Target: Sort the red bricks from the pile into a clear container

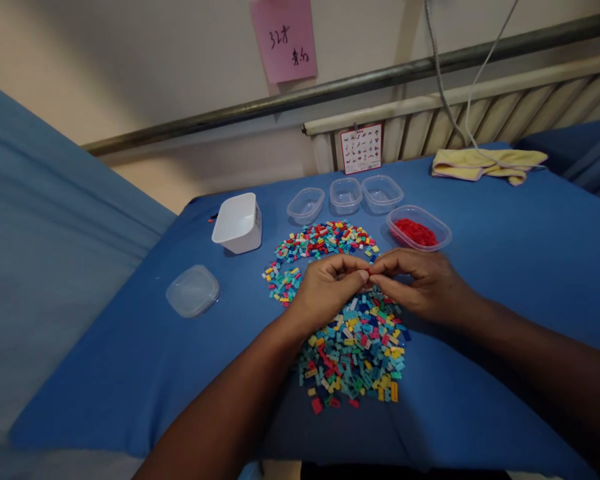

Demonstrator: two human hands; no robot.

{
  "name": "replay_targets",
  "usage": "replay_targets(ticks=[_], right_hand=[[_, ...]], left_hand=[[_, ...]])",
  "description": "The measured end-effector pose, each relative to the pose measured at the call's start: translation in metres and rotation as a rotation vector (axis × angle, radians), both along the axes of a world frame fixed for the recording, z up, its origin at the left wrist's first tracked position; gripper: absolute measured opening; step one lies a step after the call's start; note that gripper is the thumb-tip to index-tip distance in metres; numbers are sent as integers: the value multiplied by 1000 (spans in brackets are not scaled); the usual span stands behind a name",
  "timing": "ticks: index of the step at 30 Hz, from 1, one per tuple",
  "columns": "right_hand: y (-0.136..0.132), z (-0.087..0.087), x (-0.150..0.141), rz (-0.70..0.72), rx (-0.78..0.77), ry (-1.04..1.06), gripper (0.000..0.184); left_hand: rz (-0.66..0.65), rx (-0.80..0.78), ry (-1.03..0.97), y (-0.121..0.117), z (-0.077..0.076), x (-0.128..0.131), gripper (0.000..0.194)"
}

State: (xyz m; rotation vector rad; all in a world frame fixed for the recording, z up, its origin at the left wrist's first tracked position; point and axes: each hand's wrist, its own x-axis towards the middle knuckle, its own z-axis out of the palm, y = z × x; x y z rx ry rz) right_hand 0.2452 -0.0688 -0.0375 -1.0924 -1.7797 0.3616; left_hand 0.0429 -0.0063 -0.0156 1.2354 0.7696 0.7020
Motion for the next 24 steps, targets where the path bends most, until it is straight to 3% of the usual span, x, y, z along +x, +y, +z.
replay_targets(ticks=[5, 12, 16, 18, 24], right_hand=[[-1, -2, 1, 31, 21, -43, 22], [0, 1, 3, -34, 141, -222, 16], [1, 5, 8, -73, 157, -288, 7], [2, 9, 16, -109, 157, -311, 7], [9, 19, 58, -395, 220, -434, 13]], left_hand=[[18, -141, -15, 4, 0, -1, 35], [-1, -162, -46, 2, -5, -2, 46], [85, 24, 31, 3, 0, -2, 41], [190, 158, 68, 11, 3, -7, 35], [518, 507, 197, 52, -2, -38, 29]])
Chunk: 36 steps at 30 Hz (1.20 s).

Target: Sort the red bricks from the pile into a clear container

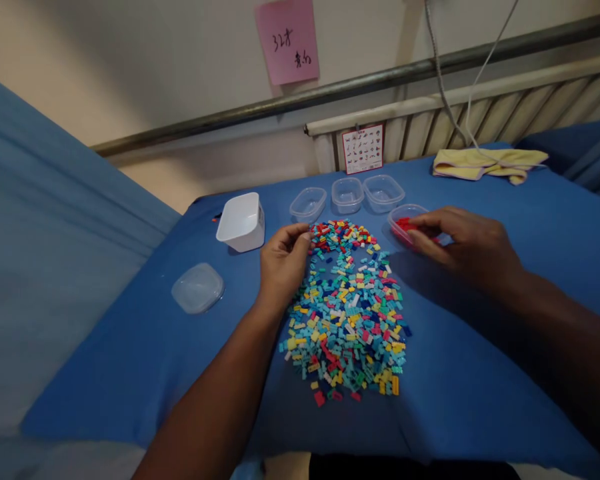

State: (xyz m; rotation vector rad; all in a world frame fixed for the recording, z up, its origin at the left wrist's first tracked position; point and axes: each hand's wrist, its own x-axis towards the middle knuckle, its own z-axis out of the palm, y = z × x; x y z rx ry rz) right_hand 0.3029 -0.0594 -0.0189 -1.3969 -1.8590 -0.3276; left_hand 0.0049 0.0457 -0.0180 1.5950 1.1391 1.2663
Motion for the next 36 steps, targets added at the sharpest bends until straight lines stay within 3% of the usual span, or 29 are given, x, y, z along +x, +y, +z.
replay_targets(ticks=[2, 5, 8, 10, 14, 18, 24, 28, 31, 36], right_hand=[[4, -4, 14, -98, 9, -48, 19], [10, -13, 29, -191, -21, -93, 25], [13, -17, 35, -209, -53, -114, 28], [12, -17, 30, -164, -45, -116, 29], [4, -18, 0, 101, -66, -45, 32], [2, -30, -39, 374, -188, -29, 41], [24, -44, -63, 324, -333, -20, 52], [35, -42, -69, 323, -450, -41, 56], [25, -34, -70, 442, -468, -51, 48], [-4, -23, -61, 437, -399, 28, 34]], left_hand=[[-2, 113, 143, 9, -8, -9, 25], [-126, 322, 479, 13, -17, -15, 25], [-220, 488, 777, 13, -21, -14, 29], [-278, 543, 875, 13, -21, -12, 33], [-379, 587, 912, 14, -20, -12, 35], [-277, 579, 848, 16, -21, -17, 34], [-183, 575, 840, 22, -24, -25, 34], [-317, 629, 909, 23, -25, -24, 35], [-377, 638, 914, 22, -22, -25, 34], [-190, 582, 878, 19, -18, -30, 33]])
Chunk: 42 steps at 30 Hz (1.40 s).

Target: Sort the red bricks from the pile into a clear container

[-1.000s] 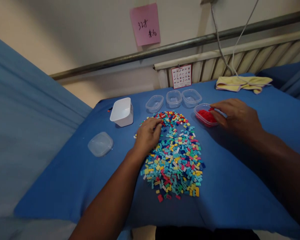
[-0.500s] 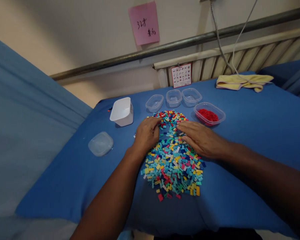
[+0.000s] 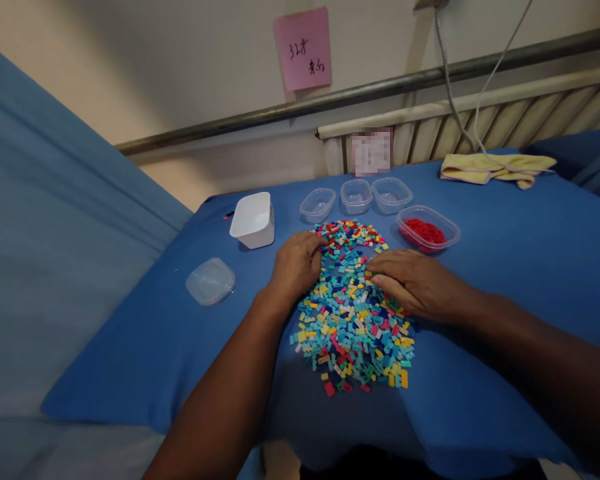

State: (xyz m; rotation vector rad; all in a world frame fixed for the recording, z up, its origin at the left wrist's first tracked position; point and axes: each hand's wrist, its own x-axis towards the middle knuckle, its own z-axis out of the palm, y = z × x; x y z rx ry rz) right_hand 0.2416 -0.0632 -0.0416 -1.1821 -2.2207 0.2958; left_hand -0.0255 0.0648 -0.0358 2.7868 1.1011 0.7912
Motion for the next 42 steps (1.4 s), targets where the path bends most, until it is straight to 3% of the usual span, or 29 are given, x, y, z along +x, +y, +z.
replay_targets(ticks=[6, 9, 16, 24, 32, 37, 42], right_hand=[[-3, -5, 7, 42, 100, -1, 29], [-3, -3, 8, 54, 96, 27, 27], [-7, -2, 9, 27, 92, 108, 35], [-4, -6, 8, 11, 52, 183, 39], [-4, -5, 7, -12, 48, 179, 45], [-4, -4, 4, -27, 53, 189, 46], [-3, -6, 4, -27, 50, 189, 45]], left_hand=[[-79, -42, 171, -6, 2, 4, 32], [-20, -56, 252, -8, 7, 5, 28], [11, -128, 263, -6, 10, 3, 27], [8, -190, 227, -5, 18, 2, 10], [-57, -228, 198, -7, 21, -1, 14], [-112, -124, 165, -7, 13, 8, 36], [-133, -57, 393, -7, 17, 30, 31]])
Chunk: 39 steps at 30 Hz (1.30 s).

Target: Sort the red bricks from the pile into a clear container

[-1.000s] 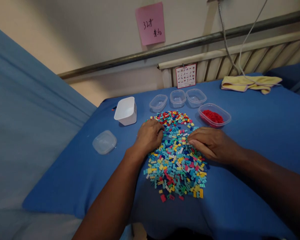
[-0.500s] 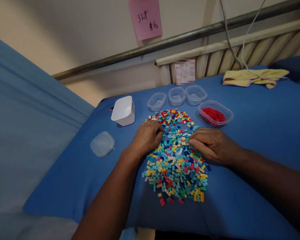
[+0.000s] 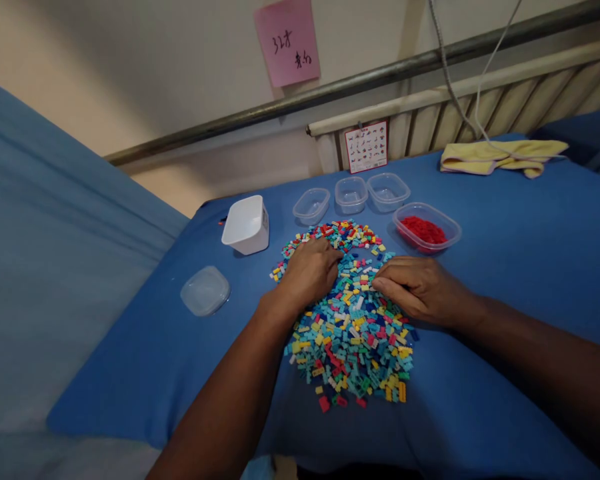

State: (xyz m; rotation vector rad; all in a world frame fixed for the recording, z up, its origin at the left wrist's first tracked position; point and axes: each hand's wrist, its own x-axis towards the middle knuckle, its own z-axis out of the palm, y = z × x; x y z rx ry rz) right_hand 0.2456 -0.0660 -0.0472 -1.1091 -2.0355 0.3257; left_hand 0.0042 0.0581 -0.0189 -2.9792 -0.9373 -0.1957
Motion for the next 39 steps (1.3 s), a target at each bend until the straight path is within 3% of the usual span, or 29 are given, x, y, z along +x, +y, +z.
replay_targets(ticks=[11, 22, 27, 30, 33, 36, 39], right_hand=[[1, 0, 2, 2, 1, -11, 44], [1, 0, 0, -3, 16, -4, 43], [0, -2, 1, 3, 9, -8, 36], [0, 0, -1, 11, 62, 41, 19], [-1, 3, -4, -14, 163, 92, 14], [-2, 5, -6, -31, 233, 79, 15], [-3, 6, -5, -49, 266, 69, 13]], left_hand=[[61, -110, -64, 5, 8, 0, 20], [-157, -97, 96, -3, 17, 0, 26], [-153, -142, -26, 1, 10, -5, 20], [-123, -299, -297, -6, 9, -4, 16], [-6, -661, -639, -24, 10, 5, 9], [102, -1055, -854, -43, 10, 17, 29], [198, -1249, -957, -52, 9, 24, 42]])
